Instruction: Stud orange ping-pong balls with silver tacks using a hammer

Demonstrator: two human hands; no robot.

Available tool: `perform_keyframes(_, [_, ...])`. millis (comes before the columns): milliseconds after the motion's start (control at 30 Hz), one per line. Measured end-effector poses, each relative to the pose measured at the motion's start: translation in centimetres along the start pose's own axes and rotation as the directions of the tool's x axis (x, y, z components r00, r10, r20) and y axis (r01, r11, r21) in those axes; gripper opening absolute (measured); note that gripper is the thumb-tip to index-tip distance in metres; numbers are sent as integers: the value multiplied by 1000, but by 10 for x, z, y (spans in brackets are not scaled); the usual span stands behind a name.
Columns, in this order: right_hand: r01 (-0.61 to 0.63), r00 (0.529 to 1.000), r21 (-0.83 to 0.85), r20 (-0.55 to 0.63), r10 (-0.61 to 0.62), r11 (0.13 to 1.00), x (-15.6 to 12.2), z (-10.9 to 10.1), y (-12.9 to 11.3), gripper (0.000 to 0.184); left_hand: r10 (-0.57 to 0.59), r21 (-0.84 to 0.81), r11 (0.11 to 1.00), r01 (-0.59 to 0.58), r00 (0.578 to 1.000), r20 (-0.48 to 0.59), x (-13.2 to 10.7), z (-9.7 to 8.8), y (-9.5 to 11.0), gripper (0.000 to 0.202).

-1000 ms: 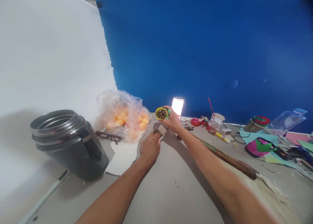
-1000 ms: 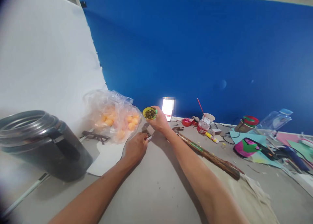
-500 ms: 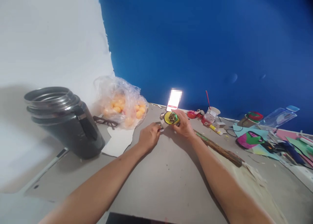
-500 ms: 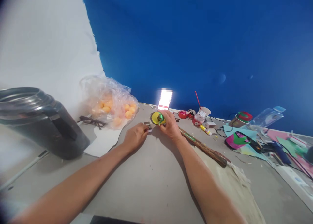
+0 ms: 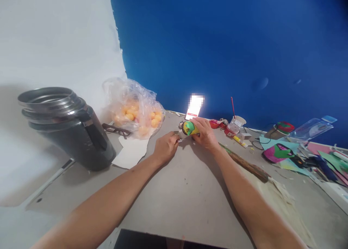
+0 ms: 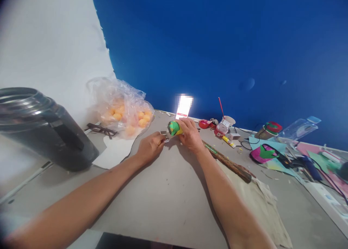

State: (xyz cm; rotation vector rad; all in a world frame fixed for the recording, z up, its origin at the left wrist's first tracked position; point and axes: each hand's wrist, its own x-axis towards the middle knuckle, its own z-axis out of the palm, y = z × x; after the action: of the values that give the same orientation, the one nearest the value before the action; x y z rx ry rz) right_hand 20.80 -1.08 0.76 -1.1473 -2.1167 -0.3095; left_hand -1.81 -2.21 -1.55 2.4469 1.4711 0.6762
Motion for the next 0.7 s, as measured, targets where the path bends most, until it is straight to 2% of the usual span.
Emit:
perform_keyframes(267, [35, 999, -57, 41, -33, 998, 3, -3, -5, 62, 18, 37, 999, -18, 1000, -5, -1, -2, 3, 33])
perform_keyframes(467, [30, 995, -95, 99, -20, 995, 4, -5, -6, 67, 20, 38, 999, -18, 999, -41, 0, 4, 0, 31])
perform_keyframes(700, [58, 994, -119, 100, -46, 991, 7, -7, -13, 60, 8, 56, 998, -5, 999, -49, 0, 5, 0, 30])
